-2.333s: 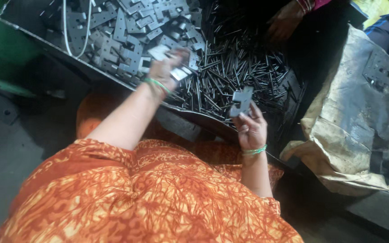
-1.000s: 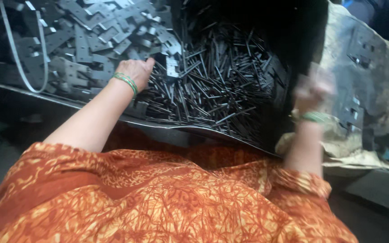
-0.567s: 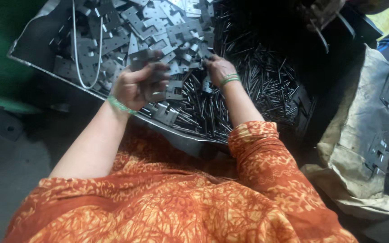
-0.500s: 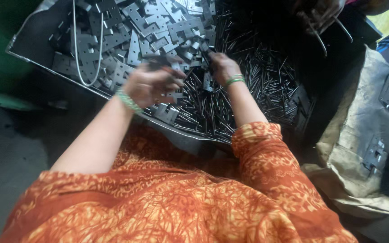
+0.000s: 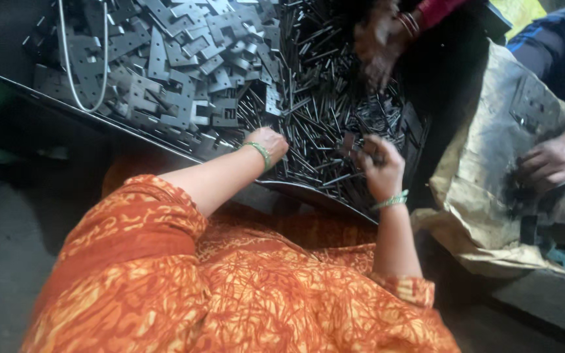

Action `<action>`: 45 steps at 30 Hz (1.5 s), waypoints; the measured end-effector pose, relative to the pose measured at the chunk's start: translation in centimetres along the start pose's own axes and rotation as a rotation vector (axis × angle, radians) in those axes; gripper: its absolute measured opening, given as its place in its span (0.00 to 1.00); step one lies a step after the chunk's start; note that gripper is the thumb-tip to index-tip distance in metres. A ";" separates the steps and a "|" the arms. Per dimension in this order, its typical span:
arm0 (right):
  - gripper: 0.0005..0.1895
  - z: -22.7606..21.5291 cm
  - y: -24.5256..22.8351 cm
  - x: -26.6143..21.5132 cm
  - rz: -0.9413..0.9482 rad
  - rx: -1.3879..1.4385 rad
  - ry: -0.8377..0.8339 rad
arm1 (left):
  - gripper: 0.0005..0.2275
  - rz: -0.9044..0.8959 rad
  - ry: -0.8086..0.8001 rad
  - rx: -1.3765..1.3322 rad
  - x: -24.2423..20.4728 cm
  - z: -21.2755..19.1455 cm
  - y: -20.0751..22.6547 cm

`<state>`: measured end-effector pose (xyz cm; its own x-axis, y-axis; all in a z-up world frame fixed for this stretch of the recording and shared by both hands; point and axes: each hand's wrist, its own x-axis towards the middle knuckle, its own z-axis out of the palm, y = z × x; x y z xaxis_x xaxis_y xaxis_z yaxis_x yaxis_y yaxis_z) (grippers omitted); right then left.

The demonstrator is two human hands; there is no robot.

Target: The person sorts small metal parts from a mixed bin, separating flat L-shaped brackets from long pins by hand. The person repeatedly picks up handfuls of parts, inspects them, and places the sorted pieces into separate piles within the same bin.

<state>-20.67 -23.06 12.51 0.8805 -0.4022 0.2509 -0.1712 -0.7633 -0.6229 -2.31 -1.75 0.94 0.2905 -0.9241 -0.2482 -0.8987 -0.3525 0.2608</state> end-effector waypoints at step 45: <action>0.18 -12.5 11.9 -4.9 0.237 0.345 0.698 | 0.35 -0.248 0.439 -0.816 -9.0 -9.4 7.7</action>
<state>-32.55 -36.56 13.15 0.3399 -0.8432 0.4166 -0.0724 -0.4651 -0.8823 -8.75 2.47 13.92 0.6876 -0.7240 -0.0553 -0.3375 -0.3860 0.8585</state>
